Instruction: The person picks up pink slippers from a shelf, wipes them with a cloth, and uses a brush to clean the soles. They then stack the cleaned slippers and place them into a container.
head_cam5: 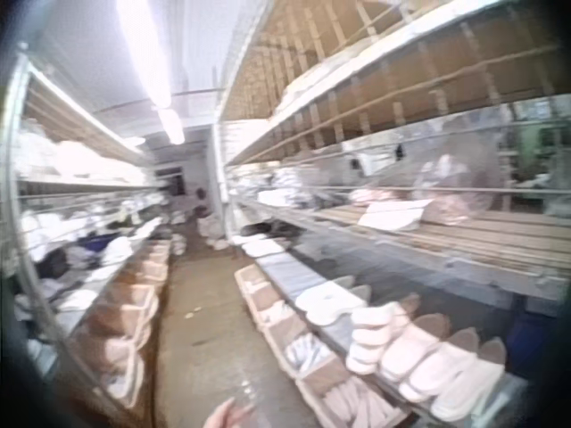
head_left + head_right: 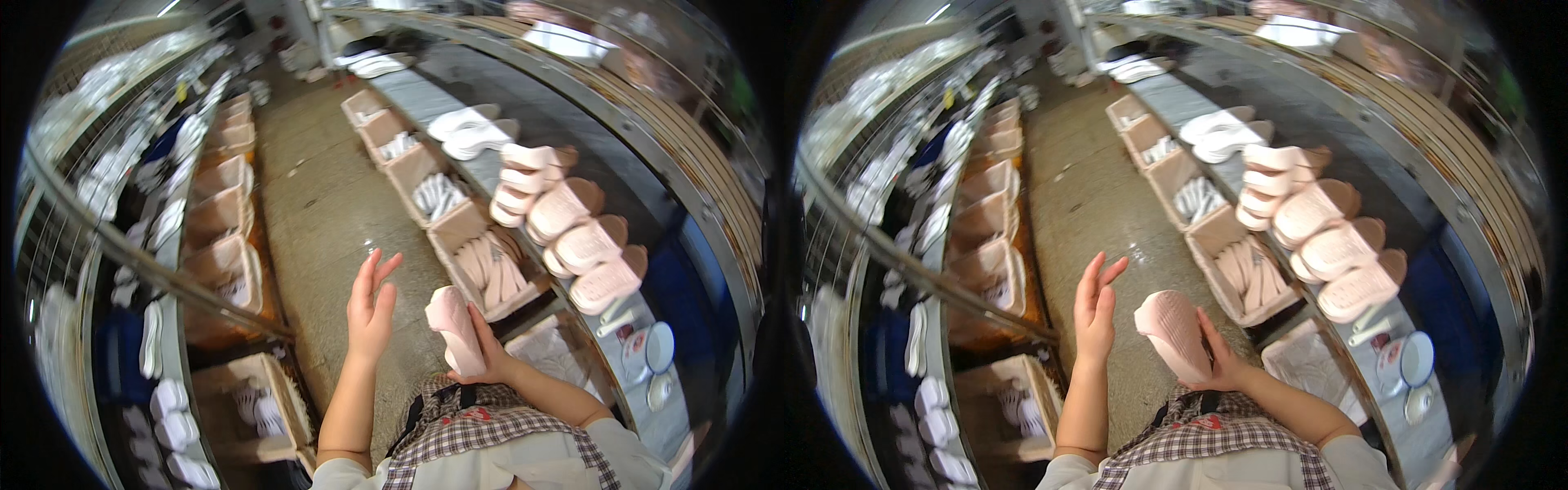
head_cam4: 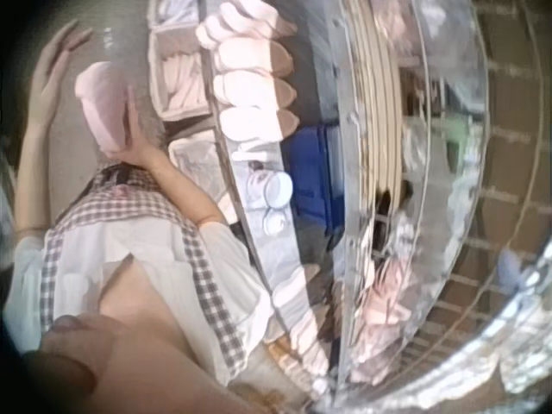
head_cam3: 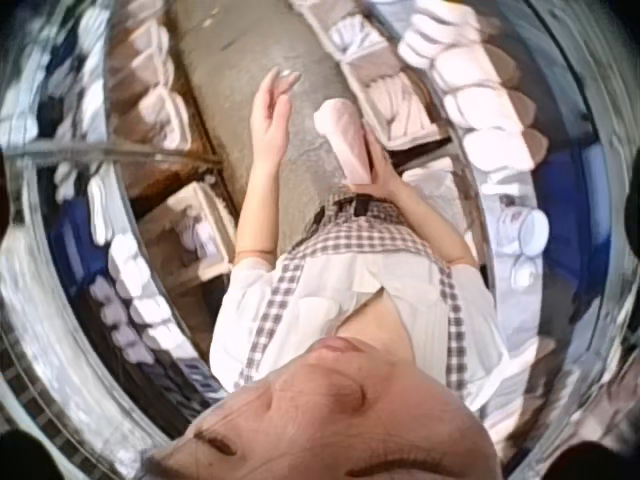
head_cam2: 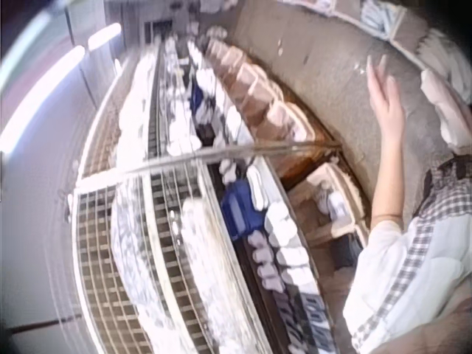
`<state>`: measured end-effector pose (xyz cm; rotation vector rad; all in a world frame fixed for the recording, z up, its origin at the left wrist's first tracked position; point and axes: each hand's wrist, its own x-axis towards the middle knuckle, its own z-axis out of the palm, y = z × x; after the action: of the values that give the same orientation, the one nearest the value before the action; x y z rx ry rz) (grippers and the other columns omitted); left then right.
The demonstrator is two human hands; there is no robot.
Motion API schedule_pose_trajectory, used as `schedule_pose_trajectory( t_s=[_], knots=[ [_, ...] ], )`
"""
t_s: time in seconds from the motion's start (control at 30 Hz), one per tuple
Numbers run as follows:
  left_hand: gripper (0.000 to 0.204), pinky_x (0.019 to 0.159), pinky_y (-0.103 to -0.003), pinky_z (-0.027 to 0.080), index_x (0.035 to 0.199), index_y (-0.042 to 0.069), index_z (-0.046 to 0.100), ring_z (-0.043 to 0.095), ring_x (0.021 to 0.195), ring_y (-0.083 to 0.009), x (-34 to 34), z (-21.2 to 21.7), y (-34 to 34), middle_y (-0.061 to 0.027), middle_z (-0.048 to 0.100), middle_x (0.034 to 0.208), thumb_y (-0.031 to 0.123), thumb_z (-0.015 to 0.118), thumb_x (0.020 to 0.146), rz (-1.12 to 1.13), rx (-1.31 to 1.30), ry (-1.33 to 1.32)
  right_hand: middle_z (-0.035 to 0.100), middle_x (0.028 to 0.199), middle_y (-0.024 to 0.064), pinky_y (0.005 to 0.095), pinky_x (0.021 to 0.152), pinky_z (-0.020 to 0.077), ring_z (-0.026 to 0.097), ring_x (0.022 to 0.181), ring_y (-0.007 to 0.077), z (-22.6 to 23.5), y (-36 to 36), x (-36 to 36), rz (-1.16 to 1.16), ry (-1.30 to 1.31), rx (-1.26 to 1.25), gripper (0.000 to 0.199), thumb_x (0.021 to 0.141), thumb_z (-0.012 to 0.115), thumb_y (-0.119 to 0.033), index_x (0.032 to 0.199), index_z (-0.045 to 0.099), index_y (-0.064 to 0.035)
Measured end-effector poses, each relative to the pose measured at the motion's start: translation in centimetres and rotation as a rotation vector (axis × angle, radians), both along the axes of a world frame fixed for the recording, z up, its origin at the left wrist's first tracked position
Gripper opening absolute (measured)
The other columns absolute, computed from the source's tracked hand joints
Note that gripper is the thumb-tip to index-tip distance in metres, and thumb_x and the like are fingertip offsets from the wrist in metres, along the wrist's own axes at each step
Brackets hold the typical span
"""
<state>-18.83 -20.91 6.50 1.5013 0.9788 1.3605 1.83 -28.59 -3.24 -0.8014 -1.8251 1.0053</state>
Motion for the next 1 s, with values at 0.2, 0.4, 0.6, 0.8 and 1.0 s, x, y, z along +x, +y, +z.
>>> schedule_pose_trajectory(
  t_s=[0.2,0.4,0.6,0.8,1.0],
  knots=[
    [0.094,0.107,-0.048,0.023,0.145,0.008,0.015,0.040,0.129,-0.0336,4.7,2.2,0.2,-0.0192,0.056,0.124,0.016,0.075,0.073,-0.616,0.375,0.013,0.018,0.149,0.0184,0.0400,0.108,0.0263,0.027,0.136,0.0271,1.4,-2.1,2.1,-0.123,0.116,0.020,0.126,0.065,0.084,-0.012,0.146,-0.012,-0.0080],
    [0.097,0.098,-0.041,0.038,0.144,0.008,0.020,0.050,0.117,-0.0278,9.1,2.7,0.5,-0.0116,0.065,0.104,0.009,0.080,0.068,-0.722,0.475,-0.029,0.020,0.146,0.0199,0.0389,0.109,0.0237,0.028,0.133,0.0271,2.0,-4.4,3.0,-0.240,0.120,-0.094,0.131,0.065,0.084,-0.024,0.141,-0.020,-0.0018],
    [0.097,0.100,-0.043,0.034,0.144,0.007,0.020,0.051,0.115,-0.0270,11.8,2.9,0.0,-0.0099,0.066,0.101,0.011,0.080,0.068,-0.886,0.461,-0.063,0.018,0.147,0.0202,0.0398,0.109,0.0240,0.027,0.134,0.0277,2.4,-7.1,3.2,-0.425,0.105,-0.012,0.131,0.065,0.084,-0.024,0.142,-0.020,-0.0040],
    [0.094,0.106,-0.049,0.023,0.142,0.007,0.022,0.057,0.106,-0.0271,13.3,3.2,-0.6,-0.0072,0.065,0.098,0.011,0.079,0.067,-0.971,0.469,-0.102,0.021,0.147,0.0203,0.0416,0.109,0.0247,0.028,0.134,0.0285,1.9,-8.8,3.0,-0.525,0.105,0.020,0.125,0.069,0.081,-0.017,0.143,-0.019,-0.0074],
    [0.082,0.103,-0.051,0.028,0.136,0.005,0.031,0.063,0.081,-0.0200,13.8,3.1,-2.4,-0.0057,0.061,0.080,0.001,0.073,0.066,-0.954,0.538,-0.113,0.030,0.142,0.0128,0.0324,0.100,0.0350,0.038,0.125,0.0202,1.9,-10.8,2.8,-0.783,0.524,-0.187,0.099,0.078,0.063,0.009,0.148,-0.004,-0.0116]
  ],
)
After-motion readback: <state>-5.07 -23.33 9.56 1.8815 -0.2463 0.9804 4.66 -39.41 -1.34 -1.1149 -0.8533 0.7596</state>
